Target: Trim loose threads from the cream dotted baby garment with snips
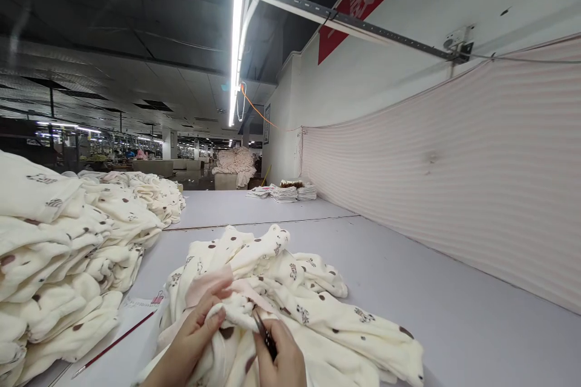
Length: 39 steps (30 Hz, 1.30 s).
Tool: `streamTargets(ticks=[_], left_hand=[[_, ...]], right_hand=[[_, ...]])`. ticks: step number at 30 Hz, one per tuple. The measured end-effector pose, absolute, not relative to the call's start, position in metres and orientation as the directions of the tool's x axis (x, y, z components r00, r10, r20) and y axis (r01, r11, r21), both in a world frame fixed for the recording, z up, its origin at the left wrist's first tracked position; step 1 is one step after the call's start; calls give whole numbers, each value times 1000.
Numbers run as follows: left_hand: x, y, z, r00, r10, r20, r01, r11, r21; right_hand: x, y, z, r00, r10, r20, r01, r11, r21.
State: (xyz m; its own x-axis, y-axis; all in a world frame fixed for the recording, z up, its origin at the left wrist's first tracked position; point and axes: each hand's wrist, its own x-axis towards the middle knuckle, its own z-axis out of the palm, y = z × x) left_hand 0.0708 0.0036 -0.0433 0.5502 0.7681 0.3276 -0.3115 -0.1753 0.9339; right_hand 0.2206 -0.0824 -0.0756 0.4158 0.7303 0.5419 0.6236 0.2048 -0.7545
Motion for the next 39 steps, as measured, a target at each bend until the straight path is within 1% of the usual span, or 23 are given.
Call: streamTargets(ticks=[2,3,4,6,8,11,13,16,18,20,26,30,34,36,39], left_hand=[[73,5,-38,630,754,185,-349,62,935],[75,6,-36,649,748,139,-355,137,925],[76,7,-35,652,750,112,-357,174,918],[78,8,-36,626,775,89,-364,189,912],[79,9,-37,592,803,65,-384,210,899],[80,8,-39,568,822,44,-391,223,893],[81,7,-38,577,816,36,-385,234,893],[82,6,-39,595,803,34,-382,246,891],[82,7,-41,603,797,38,-380,246,892],[82,8,-43,614,788,44,-376,242,895],[83,9,-44,662,747,55,-350,244,904],[83,6,-44,668,742,58,-339,235,911],[82,4,-43,658,750,61,-337,220,915],[79,7,-41,651,755,71,-352,217,911],[68,20,-38,588,801,111,-397,167,903]], right_hand=[[227,-79,-61,373,702,607,657,262,-707],[229,-76,-55,355,711,607,681,249,-689],[229,-73,-52,347,731,587,701,213,-680],[226,-67,-51,360,766,533,724,131,-677],[224,-65,-56,392,774,497,738,58,-672],[224,-71,-66,374,753,542,791,46,-610],[226,-79,-69,330,709,623,848,67,-526],[225,-87,-66,232,647,726,939,48,-342],[222,-87,-62,157,656,738,972,30,-234],[219,-84,-58,136,688,713,978,21,-206],[218,-85,-51,238,770,592,938,-23,-347],[219,-88,-49,313,799,513,879,-39,-475],[217,-89,-47,341,775,533,857,-24,-514],[221,-93,-44,383,775,503,799,-6,-601],[233,-107,-42,509,753,418,637,-3,-771]])
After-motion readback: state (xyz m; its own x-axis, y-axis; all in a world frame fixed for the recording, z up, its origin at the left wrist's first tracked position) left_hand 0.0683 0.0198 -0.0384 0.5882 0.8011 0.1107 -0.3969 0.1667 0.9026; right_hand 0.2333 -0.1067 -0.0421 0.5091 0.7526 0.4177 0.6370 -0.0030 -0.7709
